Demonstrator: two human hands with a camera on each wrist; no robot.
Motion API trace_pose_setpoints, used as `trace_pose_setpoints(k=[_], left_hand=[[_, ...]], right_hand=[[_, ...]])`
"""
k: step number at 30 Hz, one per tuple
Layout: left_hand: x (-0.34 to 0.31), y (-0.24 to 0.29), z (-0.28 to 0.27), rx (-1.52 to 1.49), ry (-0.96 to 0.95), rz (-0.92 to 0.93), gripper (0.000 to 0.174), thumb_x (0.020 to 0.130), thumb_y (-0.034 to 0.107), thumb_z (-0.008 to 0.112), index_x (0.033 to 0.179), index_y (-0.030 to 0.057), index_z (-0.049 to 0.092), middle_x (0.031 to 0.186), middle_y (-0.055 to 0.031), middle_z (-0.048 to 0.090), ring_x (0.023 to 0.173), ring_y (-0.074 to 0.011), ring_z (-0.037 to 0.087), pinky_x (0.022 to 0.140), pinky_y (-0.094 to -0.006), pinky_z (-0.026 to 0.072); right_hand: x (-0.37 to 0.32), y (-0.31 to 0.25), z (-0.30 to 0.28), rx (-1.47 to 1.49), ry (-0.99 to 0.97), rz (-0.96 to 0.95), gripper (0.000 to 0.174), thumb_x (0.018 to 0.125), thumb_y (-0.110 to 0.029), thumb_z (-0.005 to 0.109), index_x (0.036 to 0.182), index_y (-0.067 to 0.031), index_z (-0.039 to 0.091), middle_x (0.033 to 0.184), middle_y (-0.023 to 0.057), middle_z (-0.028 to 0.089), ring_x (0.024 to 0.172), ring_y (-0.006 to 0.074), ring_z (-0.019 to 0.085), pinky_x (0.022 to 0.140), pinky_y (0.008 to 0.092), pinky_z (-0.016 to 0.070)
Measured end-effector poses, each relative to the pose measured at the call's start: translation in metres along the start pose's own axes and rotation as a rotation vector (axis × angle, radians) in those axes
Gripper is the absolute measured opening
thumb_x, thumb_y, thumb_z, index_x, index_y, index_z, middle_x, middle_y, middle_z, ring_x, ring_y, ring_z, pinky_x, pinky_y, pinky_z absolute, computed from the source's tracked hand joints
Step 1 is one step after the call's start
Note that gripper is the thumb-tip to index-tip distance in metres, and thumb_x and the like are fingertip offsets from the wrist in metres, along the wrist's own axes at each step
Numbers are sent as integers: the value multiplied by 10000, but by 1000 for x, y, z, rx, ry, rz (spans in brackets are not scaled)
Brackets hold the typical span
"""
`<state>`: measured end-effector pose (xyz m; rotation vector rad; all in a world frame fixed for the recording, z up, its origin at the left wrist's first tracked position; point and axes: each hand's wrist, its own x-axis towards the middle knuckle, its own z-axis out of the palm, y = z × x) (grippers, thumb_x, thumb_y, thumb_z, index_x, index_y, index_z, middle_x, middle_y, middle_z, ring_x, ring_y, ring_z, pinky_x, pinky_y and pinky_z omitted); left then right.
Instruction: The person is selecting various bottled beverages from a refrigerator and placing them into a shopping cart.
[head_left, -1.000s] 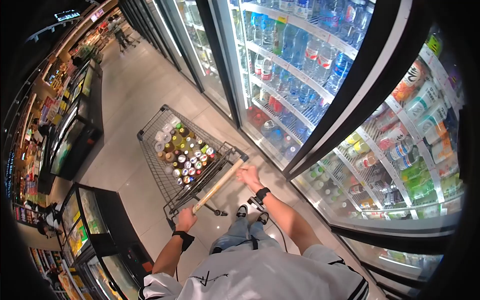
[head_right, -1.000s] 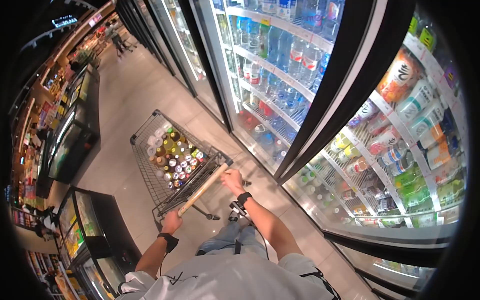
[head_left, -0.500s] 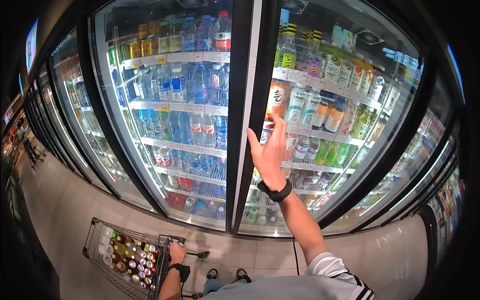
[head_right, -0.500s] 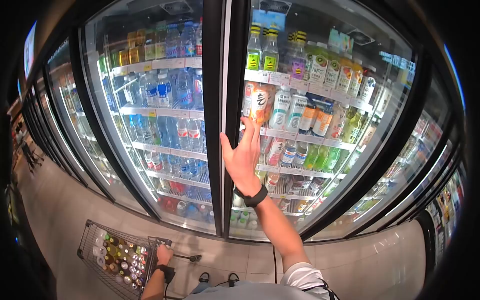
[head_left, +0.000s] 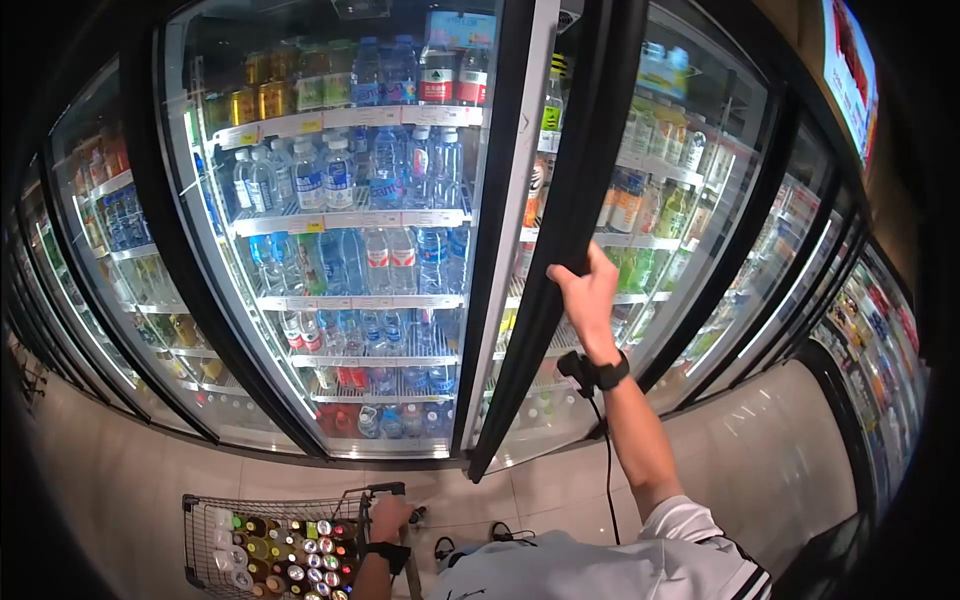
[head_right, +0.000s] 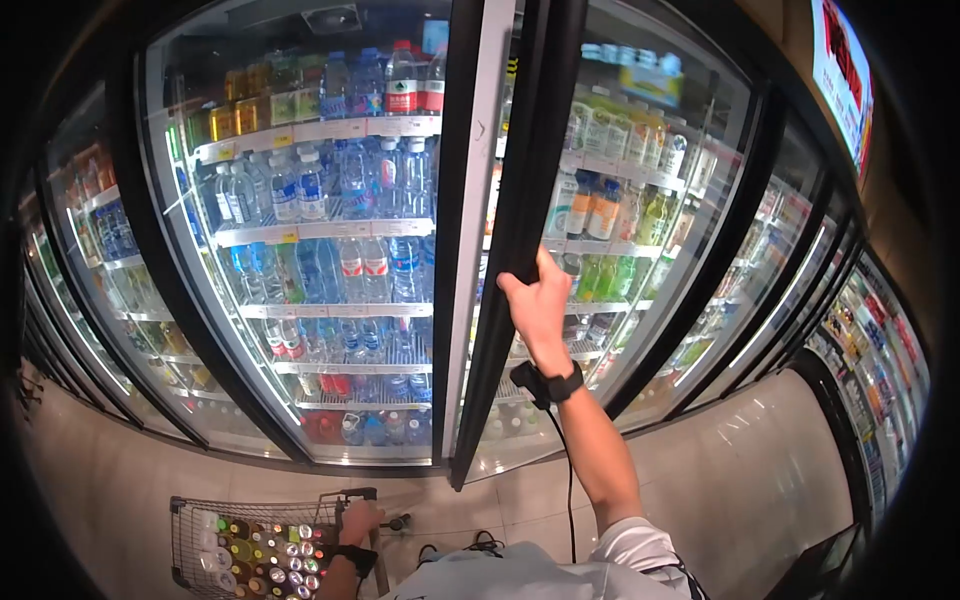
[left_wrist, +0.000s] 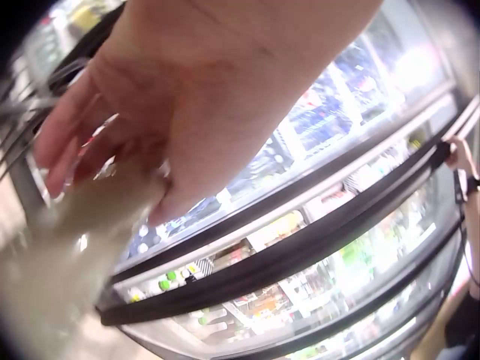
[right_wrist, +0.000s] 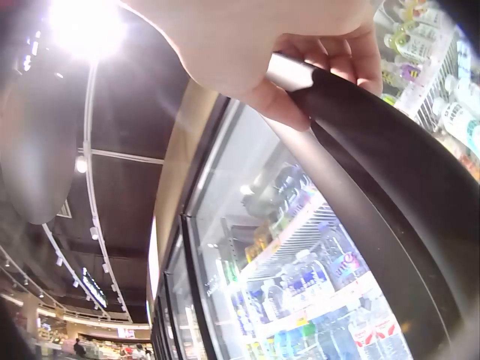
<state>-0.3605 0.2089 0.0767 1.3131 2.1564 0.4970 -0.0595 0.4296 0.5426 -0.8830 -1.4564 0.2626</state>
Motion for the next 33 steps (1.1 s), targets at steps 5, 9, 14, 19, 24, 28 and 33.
trace_pose_setpoints(k=[5,9,14,19,24,28,33], left_hand=[[36,164,-122,-15,61,528,288,859,297,674,851,10,652,785,-204,671,775,-379,675,672,-448,527],[23,357,-204,-513,208,1103,138,869,85,677,819,-6,586,743,-148,598,636,-318,587,577,-390,462],[40,557,-233,-587,518,1487,116,862,78,646,915,-7,589,822,-170,599,728,-348,613,659,-422,490],[130,732,-238,-251,965,1516,274,817,140,611,1016,-44,569,1031,-234,568,973,-415,552,857,-500,464],[172,799,-256,-177,1148,1287,327,785,152,613,1033,-58,569,1009,-235,564,943,-433,545,860,-515,456],[179,821,-285,-226,1128,1285,351,777,167,617,1050,-52,600,1055,-256,599,993,-436,574,886,-509,474],[199,844,-326,-158,916,1236,371,791,213,641,1036,-64,645,1030,-277,669,993,-431,644,878,-492,511]], right_hand=[[-72,-71,-122,152,-119,248,358,727,25,770,1068,35,661,964,58,709,846,133,659,763,267,510],[-126,-89,-226,198,61,332,615,540,55,814,1127,14,636,994,63,694,894,165,653,790,294,501],[-173,-88,-342,306,337,327,914,371,84,788,1253,42,554,1049,116,681,951,277,658,827,333,511],[-251,-37,-491,386,489,266,1139,368,61,882,1397,81,394,975,137,659,779,324,635,695,421,509],[-286,-12,-563,1663,565,352,222,960,-138,616,1154,-32,630,1098,128,681,1080,222,644,894,330,545],[-269,-15,-560,2315,294,402,205,962,-147,620,1128,-28,641,1097,129,682,1039,222,653,856,317,555],[-246,-5,-553,3295,-444,500,186,967,-162,627,1085,-21,659,1095,131,682,971,222,669,791,296,571]])
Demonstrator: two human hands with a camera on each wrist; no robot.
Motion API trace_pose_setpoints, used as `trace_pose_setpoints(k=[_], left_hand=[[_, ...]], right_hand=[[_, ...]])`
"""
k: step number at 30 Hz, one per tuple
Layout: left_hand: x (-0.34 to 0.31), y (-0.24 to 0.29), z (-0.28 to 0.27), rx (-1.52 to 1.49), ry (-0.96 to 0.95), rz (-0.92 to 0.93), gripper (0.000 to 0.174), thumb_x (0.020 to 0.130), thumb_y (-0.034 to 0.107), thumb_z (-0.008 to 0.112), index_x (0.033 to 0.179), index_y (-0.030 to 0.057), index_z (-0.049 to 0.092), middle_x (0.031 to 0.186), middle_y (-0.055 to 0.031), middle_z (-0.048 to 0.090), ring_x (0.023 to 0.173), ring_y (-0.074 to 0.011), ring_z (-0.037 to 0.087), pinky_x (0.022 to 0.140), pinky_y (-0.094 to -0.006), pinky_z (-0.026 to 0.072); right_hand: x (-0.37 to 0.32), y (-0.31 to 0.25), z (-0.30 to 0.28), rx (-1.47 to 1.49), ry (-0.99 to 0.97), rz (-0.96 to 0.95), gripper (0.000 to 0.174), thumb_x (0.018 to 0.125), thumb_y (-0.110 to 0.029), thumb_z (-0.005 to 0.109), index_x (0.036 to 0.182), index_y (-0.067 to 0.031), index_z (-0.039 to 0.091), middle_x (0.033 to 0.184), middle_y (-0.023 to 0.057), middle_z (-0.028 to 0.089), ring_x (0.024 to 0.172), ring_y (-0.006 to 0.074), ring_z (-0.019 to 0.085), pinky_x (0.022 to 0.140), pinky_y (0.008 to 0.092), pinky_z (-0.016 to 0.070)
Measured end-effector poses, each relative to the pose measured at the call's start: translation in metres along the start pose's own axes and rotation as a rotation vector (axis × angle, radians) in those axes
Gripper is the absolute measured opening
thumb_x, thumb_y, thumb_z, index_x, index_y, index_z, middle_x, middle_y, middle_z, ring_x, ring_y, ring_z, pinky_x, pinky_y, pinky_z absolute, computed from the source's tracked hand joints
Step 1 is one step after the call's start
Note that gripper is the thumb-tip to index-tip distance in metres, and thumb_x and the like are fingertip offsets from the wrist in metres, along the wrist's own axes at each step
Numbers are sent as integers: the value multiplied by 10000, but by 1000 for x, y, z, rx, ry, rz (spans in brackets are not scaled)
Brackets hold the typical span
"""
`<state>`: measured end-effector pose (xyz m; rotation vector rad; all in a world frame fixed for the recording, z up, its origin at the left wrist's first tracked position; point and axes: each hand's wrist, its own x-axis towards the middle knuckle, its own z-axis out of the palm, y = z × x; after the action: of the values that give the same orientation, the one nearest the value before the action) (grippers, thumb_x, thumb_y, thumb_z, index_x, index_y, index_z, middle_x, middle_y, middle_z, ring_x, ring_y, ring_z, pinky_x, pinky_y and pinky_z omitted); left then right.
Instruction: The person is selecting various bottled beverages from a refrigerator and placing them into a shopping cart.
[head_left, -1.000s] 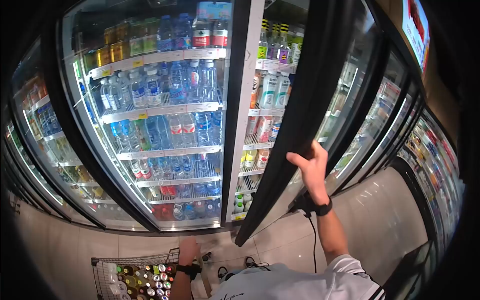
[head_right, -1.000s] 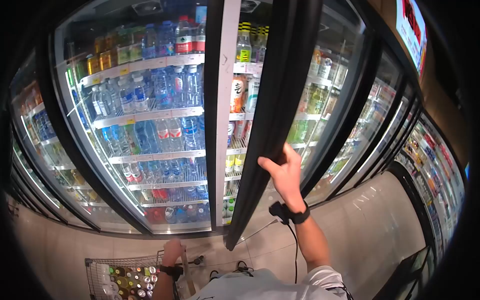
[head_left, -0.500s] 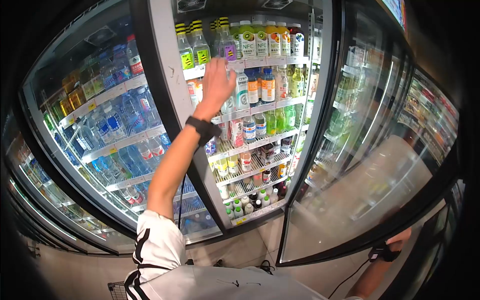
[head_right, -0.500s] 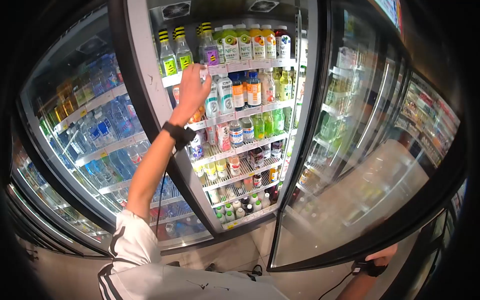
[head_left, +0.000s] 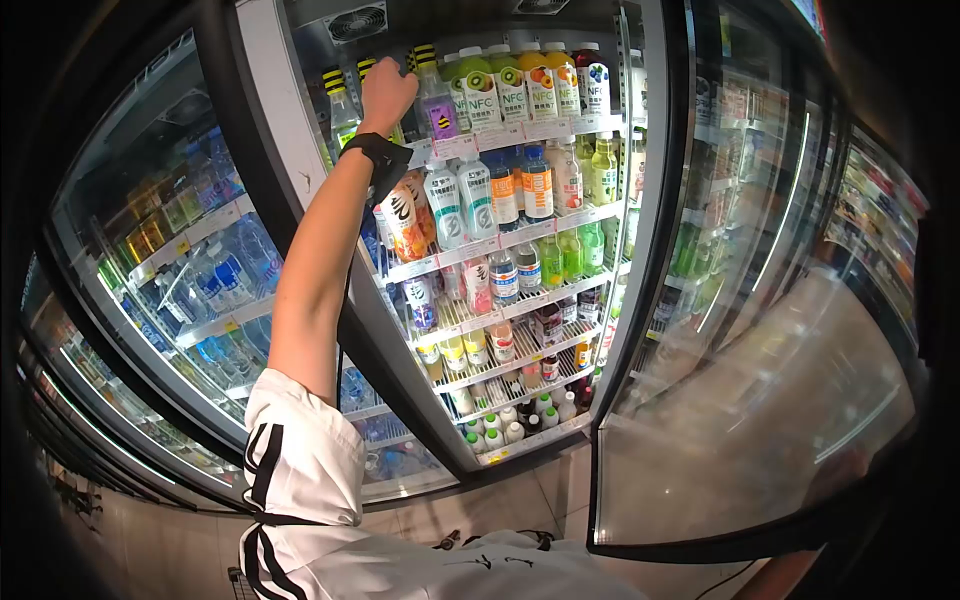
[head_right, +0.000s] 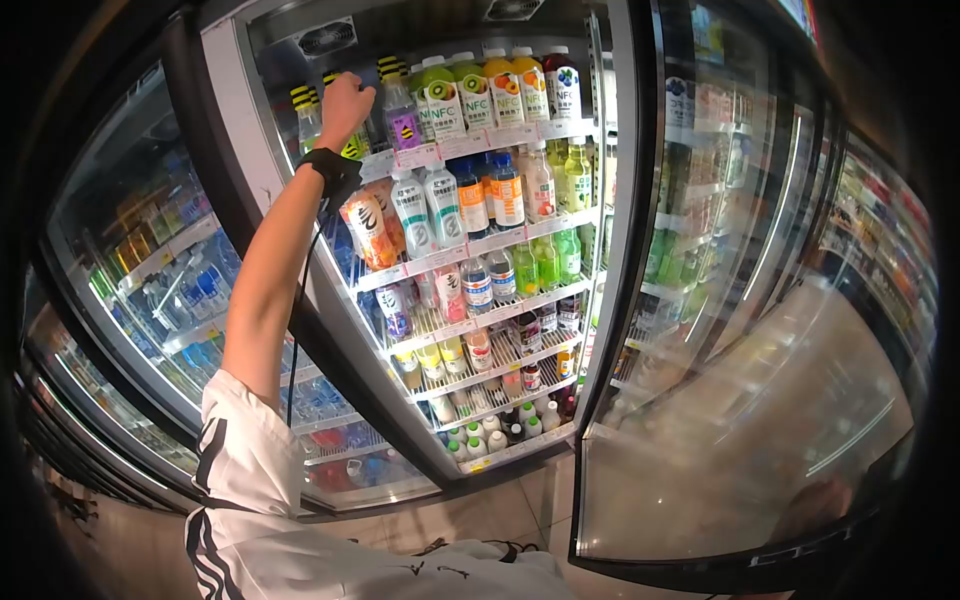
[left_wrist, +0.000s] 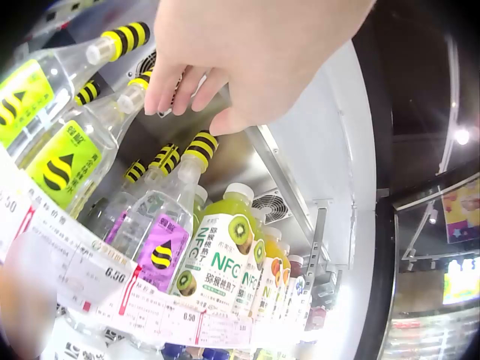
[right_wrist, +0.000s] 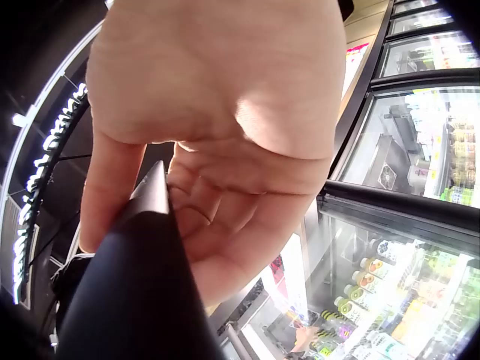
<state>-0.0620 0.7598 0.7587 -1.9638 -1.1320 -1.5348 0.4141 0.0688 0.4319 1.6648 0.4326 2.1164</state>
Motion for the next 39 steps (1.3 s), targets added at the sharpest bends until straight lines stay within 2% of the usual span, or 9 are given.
trace_pose_setpoints(k=[2,5,6,11,15,22,35,37,39], left_hand=[[14,0,2,0,-31,-6,382,791,224,649,1029,-75,638,1027,-287,670,995,-436,646,876,-493,514],[24,9,15,46,-45,-2,425,784,255,668,1016,-99,625,1021,-308,669,1000,-446,648,879,-494,524],[26,10,25,41,-69,-49,455,774,271,681,1023,-105,618,1025,-315,666,1008,-454,645,886,-494,525],[28,24,64,39,-173,-290,654,755,370,742,1189,-83,554,1178,-293,636,1101,-435,637,930,-483,534],[17,20,86,13,-272,-439,720,735,389,768,1230,-79,534,1248,-281,605,1156,-428,615,956,-480,527],[-5,22,91,20,-141,-397,663,775,324,748,1203,-93,462,1240,-303,564,1141,-453,594,942,-492,525],[-12,39,64,3,-182,-324,572,861,282,679,1199,-67,378,1098,-299,650,994,-466,669,844,-504,561],[-15,42,65,-31,-166,-336,549,863,264,682,1195,-57,384,1096,-288,640,1002,-456,662,836,-507,556],[-26,44,68,-15,-43,-234,492,863,212,667,1187,-40,397,1095,-276,620,1023,-435,643,825,-514,552]], right_hand=[[7,0,-5,176,-21,127,184,968,-165,628,1076,-20,662,1095,131,682,957,222,673,779,292,574],[5,11,-26,2026,-336,1359,156,998,-289,609,1077,-195,706,1073,-111,697,1007,36,621,872,154,480],[-1,14,-25,2008,-337,1368,156,998,-289,609,1077,-195,706,1073,-111,697,1007,36,621,872,154,480],[-37,20,4,3273,-95,979,481,1069,-350,405,1439,-45,441,1419,103,523,1296,190,502,1107,330,404],[-35,21,-4,2712,-356,812,492,1068,-358,407,1444,-43,437,1427,98,518,1309,189,491,1125,342,383],[-15,29,-53,1607,-612,440,513,1065,-376,409,1454,-41,427,1444,87,509,1333,188,471,1159,367,341],[30,9,-45,3675,-478,631,505,1058,-357,444,1472,-69,420,1446,62,518,1343,187,462,1179,375,281],[-190,8,69,2542,-1527,1728,474,918,-709,462,830,-263,596,562,-75,479,484,149,479,433,375,409],[-147,3,56,2672,-1460,1684,450,926,-683,465,874,-252,583,622,-65,481,541,153,478,483,376,398]])
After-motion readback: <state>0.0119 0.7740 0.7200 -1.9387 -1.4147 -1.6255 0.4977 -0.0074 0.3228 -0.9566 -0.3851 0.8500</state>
